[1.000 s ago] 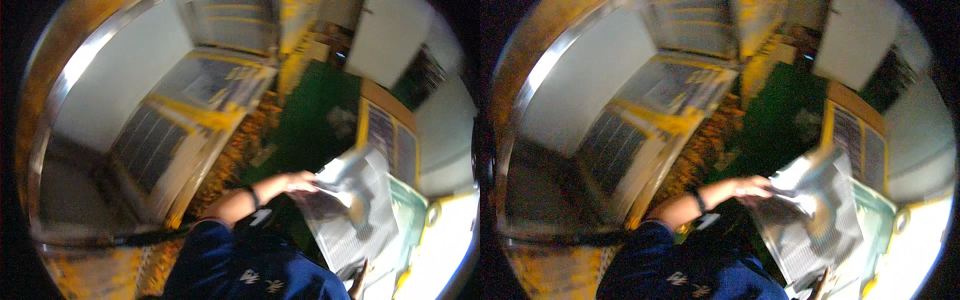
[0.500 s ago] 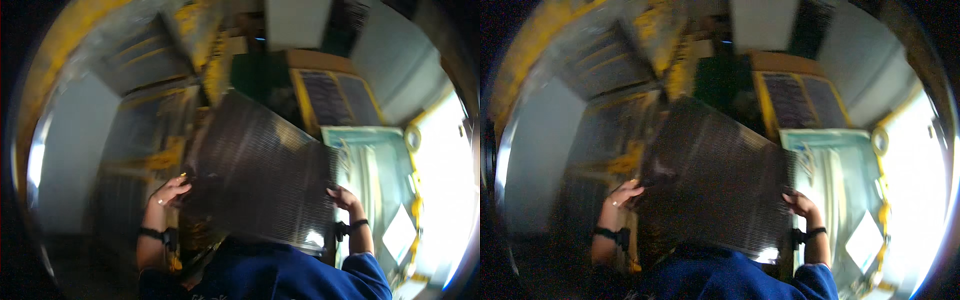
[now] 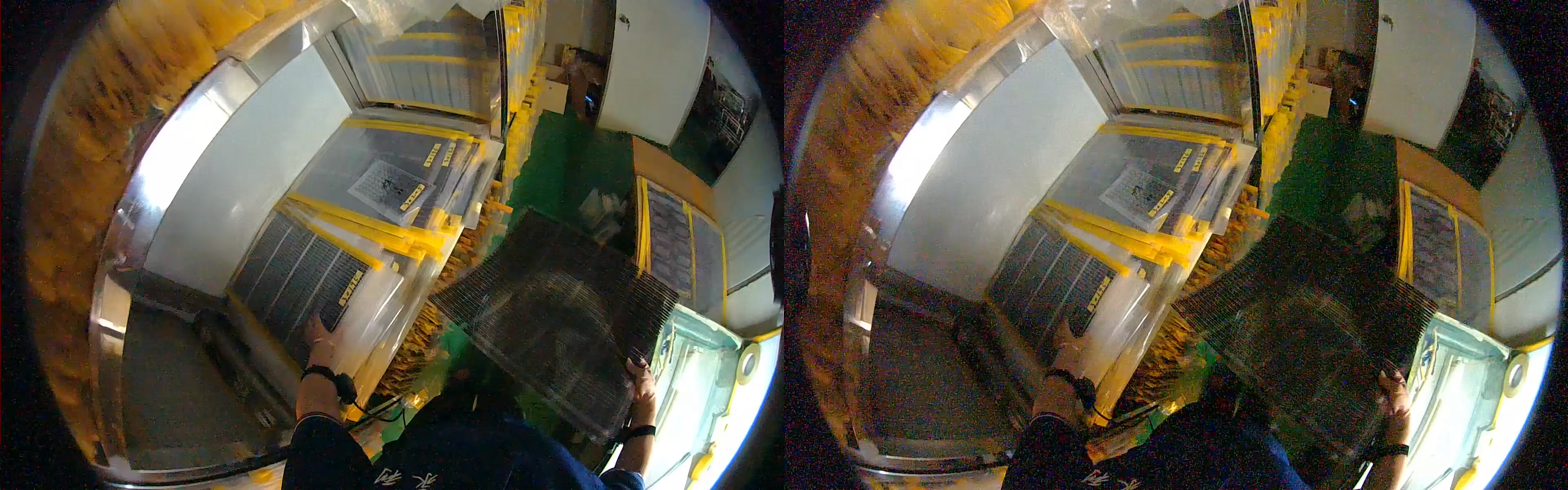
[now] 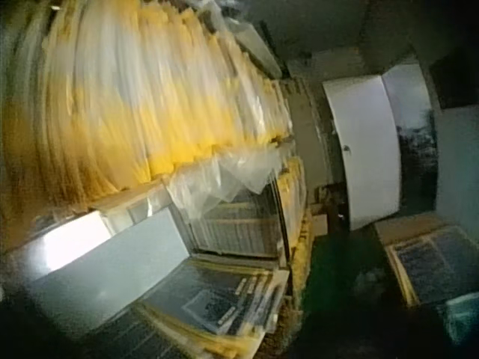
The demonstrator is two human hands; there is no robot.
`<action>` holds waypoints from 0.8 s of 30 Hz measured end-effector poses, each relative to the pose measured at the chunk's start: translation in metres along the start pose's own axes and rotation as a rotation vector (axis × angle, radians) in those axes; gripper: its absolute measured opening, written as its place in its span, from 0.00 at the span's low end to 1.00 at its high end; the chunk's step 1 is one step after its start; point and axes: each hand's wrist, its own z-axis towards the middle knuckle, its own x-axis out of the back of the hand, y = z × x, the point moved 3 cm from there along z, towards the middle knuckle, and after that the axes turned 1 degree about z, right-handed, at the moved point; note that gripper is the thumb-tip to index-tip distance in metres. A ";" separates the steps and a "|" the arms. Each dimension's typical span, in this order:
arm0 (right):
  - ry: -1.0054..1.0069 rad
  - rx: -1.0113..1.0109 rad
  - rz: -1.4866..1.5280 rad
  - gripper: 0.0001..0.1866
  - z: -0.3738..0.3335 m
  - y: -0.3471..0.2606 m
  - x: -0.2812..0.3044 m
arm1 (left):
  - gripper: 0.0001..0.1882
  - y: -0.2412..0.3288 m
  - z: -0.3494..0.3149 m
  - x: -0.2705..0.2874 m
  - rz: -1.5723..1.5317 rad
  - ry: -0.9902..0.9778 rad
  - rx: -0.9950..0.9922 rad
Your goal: Inspecting and organizing large sheets of material on a light box workstation and recording identification codes in a notebook.
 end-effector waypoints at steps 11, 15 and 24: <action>0.024 -0.080 -0.243 0.15 0.000 0.028 -0.045 | 0.17 -0.049 0.002 0.018 -0.120 0.381 -0.168; -0.175 -0.043 -0.135 0.15 0.010 0.038 -0.048 | 0.12 -0.048 -0.012 0.026 -0.012 0.431 -0.205; -0.074 0.029 -0.219 0.06 0.021 0.023 -0.032 | 0.08 -0.049 0.034 0.053 -0.035 0.487 -0.138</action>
